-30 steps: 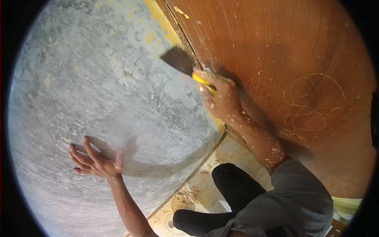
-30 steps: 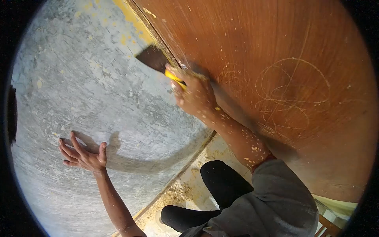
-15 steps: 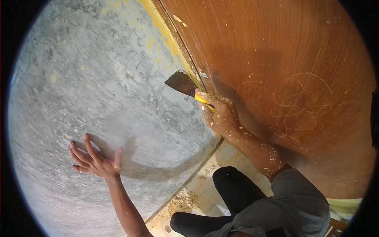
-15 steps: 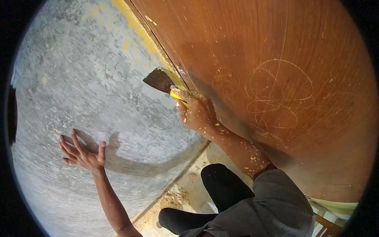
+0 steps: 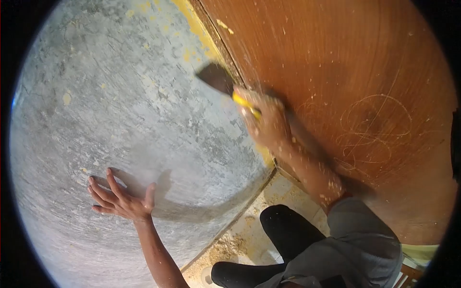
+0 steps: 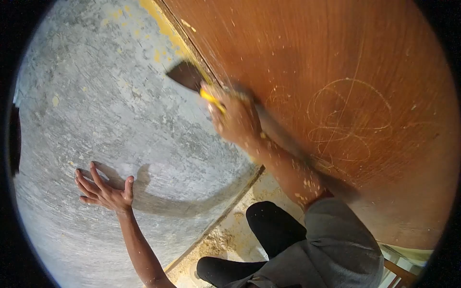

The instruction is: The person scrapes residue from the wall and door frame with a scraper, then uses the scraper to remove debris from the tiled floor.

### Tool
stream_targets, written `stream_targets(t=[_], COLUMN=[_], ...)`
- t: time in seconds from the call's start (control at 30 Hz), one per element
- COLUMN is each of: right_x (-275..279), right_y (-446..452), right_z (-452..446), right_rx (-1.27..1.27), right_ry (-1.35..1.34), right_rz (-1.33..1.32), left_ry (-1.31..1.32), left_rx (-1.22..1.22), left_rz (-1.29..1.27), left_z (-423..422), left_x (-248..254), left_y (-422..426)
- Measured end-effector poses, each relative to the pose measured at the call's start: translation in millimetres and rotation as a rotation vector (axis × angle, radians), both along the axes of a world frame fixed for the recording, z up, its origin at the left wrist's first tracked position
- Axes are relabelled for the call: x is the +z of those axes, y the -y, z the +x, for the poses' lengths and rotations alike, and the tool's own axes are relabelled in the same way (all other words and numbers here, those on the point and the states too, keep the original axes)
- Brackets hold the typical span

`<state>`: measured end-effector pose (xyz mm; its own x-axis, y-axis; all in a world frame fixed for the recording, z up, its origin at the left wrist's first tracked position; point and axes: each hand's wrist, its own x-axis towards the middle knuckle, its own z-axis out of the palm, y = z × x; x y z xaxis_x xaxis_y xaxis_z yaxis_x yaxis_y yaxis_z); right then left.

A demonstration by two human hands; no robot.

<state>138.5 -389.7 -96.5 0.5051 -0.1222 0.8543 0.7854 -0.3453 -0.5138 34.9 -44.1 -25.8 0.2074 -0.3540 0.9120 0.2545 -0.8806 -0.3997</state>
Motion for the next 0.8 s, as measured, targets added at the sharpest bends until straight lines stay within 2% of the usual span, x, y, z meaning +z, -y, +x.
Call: stream_targets(t=[0.07, 0.2, 0.3, 0.4, 0.53, 0.73, 0.77, 0.8], right_x=[25.5, -6.0, 40.0, 1.7, 24.1, 22.8, 21.0, 9.0], right_y=[-1.2, 0.6, -6.5, 3.6, 1.1, 8.0, 12.5, 9.1], right_z=[-2.2, -5.9, -6.1, -11.5, -0.9, -31.4, -17.3, -22.6], right_rx=[-0.03, -0.031, -0.066, -0.062, -0.048, -0.097, -0.041, -0.036], right_ry=[-0.109, -0.023, -0.126, -0.108, -0.038, -0.213, -0.086, -0.112], right_rz=[-0.026, -0.026, -0.028, -0.081, -0.033, -0.076, -0.049, -0.046], left_ry=[-0.023, -0.021, -0.029, -0.013, -0.015, 0.005, 0.007, -0.019], left_rx=[0.018, -0.008, -0.015, -0.035, -0.029, -0.068, -0.07, -0.065], left_rz=[0.008, -0.013, -0.014, -0.027, -0.034, -0.046, -0.05, -0.047], left_z=[-8.9, -3.4, -6.6, -2.8, -3.3, -2.1, -4.7, -11.8], left_x=[-0.6, 2.1, -1.0, 3.8, -0.8, 5.1, 0.7, -3.4], left_y=[-1.8, 0.3, 1.1, -0.3, 0.6, 2.1, 3.4, 2.9])
